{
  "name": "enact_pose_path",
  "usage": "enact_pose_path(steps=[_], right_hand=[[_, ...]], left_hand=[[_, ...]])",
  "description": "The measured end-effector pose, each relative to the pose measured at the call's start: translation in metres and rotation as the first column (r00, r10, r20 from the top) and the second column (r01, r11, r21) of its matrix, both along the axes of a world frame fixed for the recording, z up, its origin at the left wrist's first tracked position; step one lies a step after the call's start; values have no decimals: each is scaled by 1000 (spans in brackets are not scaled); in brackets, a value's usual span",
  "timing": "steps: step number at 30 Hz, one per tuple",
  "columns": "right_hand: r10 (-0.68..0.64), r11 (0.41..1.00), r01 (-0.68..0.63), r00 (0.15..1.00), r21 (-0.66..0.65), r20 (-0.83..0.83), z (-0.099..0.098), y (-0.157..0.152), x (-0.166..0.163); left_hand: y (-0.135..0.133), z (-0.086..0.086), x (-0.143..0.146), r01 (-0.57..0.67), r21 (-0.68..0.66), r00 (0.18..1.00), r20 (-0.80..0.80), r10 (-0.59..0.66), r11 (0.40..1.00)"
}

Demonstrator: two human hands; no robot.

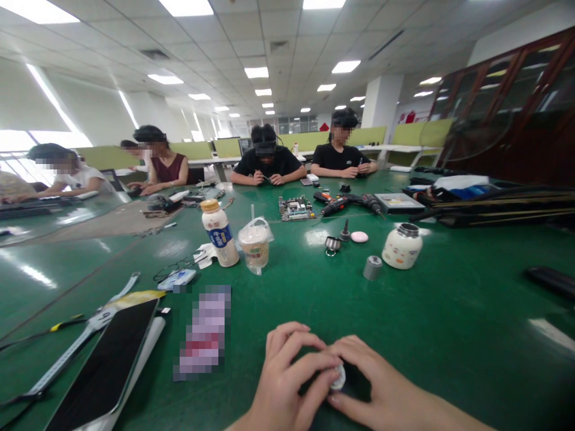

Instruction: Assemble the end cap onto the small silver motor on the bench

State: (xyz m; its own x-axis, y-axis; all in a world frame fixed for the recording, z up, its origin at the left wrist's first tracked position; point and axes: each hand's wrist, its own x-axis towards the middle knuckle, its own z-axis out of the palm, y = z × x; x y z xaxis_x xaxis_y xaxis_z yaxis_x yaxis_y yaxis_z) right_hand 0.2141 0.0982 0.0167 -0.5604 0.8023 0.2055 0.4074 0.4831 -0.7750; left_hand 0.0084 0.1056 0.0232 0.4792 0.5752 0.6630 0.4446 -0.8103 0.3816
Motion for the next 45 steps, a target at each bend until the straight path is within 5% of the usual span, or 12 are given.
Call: enact_pose_path(steps=[7, 12, 18, 24, 32, 38, 45], right_hand=[[-1, 999, 12, 962, 38, -273, -4, 3, 14], [-39, 996, 50, 989, 77, -146, 3, 1, 10], [-257, 954, 268, 962, 134, -94, 18, 3, 4], [-239, 963, 223, 966, 150, 96, 29, 6, 1], [-221, 948, 184, 967, 259, 125, 34, 1, 0], [-420, 864, 410, 907, 294, -30, 18, 35, 25], [-485, 857, 424, 856, 293, 181, -12, 63, 57]], left_hand=[[-2, -13, 3, -93, -218, 995, -65, 80, 972], [-3, -11, 4, -113, -275, 981, -185, 62, 955], [-2, -8, 6, -119, -285, 983, -167, 73, 951], [-2, -6, 7, -78, -289, 989, -141, 38, 954], [-3, -4, 7, -63, -304, 989, -145, 19, 951], [-3, -2, 7, -75, -347, 986, -164, 19, 935], [-1, -5, 6, -61, -330, 986, -168, 4, 942]])
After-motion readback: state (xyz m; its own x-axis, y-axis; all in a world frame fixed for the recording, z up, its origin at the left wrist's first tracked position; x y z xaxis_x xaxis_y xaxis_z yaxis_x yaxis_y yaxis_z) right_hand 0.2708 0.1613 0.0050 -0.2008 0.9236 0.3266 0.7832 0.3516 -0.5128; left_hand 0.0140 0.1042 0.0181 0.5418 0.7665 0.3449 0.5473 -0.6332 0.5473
